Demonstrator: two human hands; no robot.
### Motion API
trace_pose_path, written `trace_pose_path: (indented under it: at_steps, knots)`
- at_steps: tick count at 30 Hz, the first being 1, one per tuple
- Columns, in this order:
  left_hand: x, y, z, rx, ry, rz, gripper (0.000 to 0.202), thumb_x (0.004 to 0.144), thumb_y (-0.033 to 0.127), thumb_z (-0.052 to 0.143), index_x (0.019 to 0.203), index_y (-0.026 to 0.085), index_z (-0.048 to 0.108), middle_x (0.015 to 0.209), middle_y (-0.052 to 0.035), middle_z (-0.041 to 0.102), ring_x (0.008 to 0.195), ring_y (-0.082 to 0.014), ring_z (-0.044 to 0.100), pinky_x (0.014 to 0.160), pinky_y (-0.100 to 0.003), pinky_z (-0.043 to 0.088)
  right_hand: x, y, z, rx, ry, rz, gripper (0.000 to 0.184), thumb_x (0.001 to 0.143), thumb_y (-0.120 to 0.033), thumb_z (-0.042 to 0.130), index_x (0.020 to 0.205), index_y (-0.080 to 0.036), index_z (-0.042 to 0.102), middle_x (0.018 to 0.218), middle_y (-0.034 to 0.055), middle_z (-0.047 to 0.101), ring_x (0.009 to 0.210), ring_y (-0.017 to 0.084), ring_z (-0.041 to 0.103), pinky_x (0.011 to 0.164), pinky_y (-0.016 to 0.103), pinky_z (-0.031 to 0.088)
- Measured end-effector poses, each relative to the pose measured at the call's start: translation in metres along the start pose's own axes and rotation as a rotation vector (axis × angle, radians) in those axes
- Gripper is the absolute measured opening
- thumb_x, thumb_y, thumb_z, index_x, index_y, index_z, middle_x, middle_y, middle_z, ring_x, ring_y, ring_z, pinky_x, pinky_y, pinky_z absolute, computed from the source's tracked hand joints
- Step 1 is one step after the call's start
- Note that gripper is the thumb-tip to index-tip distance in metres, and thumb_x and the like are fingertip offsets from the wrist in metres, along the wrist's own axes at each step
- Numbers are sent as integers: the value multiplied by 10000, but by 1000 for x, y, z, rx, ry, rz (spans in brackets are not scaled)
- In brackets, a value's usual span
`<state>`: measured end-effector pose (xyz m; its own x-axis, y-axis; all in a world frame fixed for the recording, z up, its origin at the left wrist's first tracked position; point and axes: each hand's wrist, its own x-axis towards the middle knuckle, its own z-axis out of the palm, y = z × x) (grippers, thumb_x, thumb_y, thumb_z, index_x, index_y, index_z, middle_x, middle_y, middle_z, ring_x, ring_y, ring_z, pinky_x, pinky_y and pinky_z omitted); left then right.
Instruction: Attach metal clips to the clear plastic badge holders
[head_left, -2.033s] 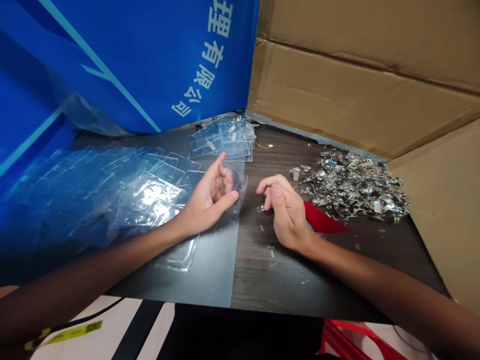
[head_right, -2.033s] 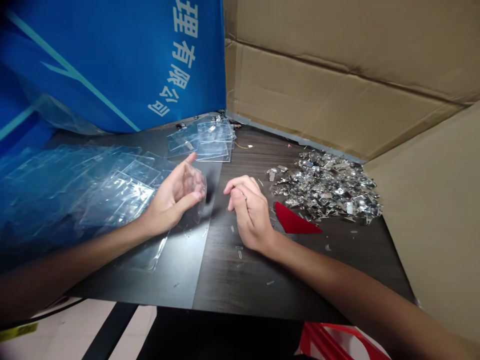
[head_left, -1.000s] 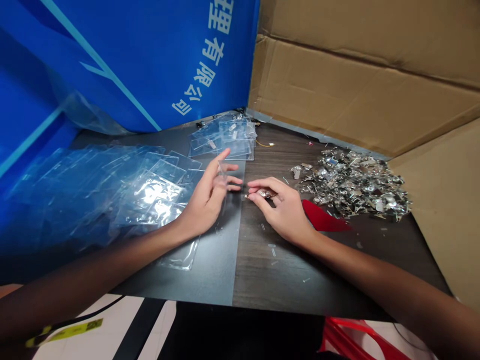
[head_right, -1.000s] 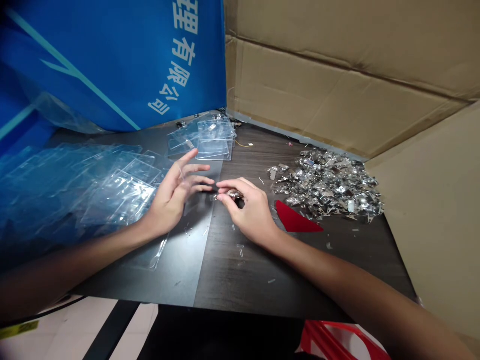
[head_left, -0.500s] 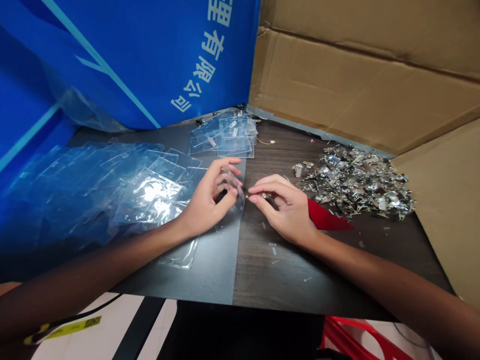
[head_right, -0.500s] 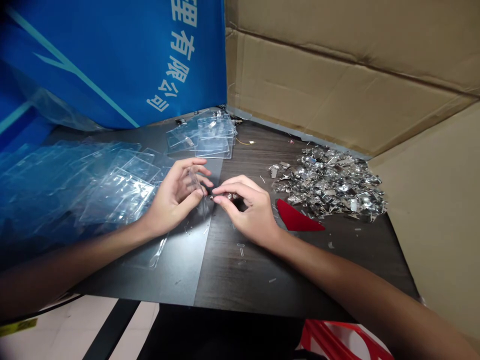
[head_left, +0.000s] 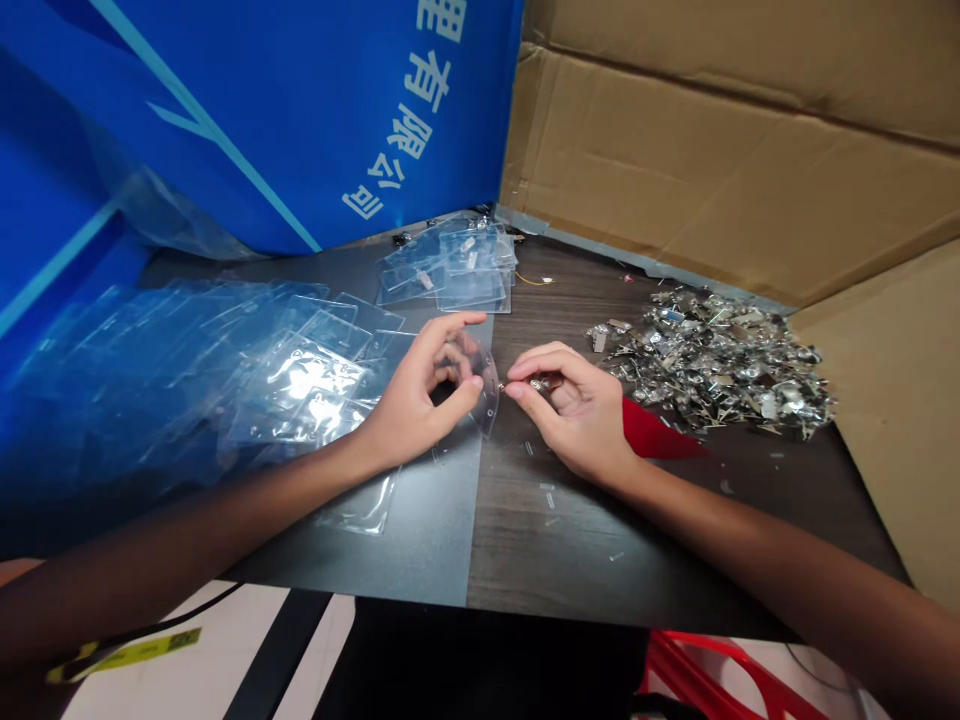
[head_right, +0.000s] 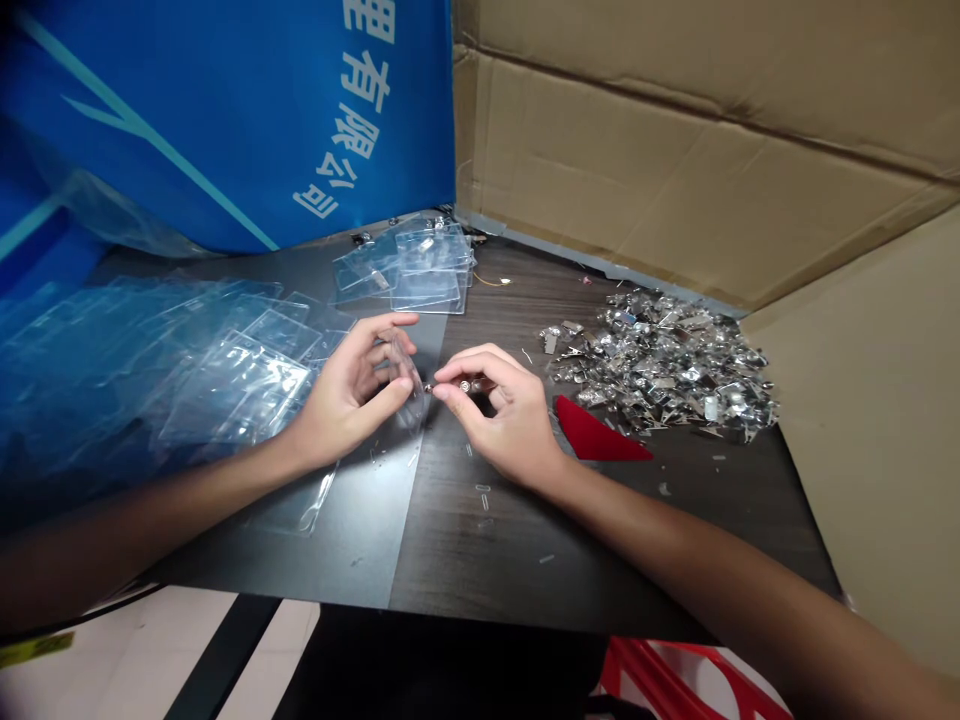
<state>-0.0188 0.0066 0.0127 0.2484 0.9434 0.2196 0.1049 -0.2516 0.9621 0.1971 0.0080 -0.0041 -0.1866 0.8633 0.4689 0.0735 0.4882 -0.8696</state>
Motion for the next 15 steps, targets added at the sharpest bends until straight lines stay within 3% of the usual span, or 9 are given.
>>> trace_pose_path:
  at_steps: [6, 15]
  knots:
    - [-2, 0, 2, 39, -30, 32, 609, 943, 217, 754, 1524, 293, 589, 1202, -48, 561, 878, -148, 643, 880, -337, 598, -3, -2, 1, 30, -42, -8, 56, 983, -246, 809, 1025, -251, 773, 1045, 74, 780, 976, 233, 747, 831, 409, 653]
    - [-2, 0, -3, 27, 9, 46, 624, 942, 280, 774, 1536, 273, 582, 1150, -71, 535, 911, -196, 513, 827, -338, 507, -3, -8, -2, 27, -164, -88, 257, 1035, -96, 659, 1226, -240, 751, 1180, 95, 738, 1030, 212, 749, 924, 420, 676]
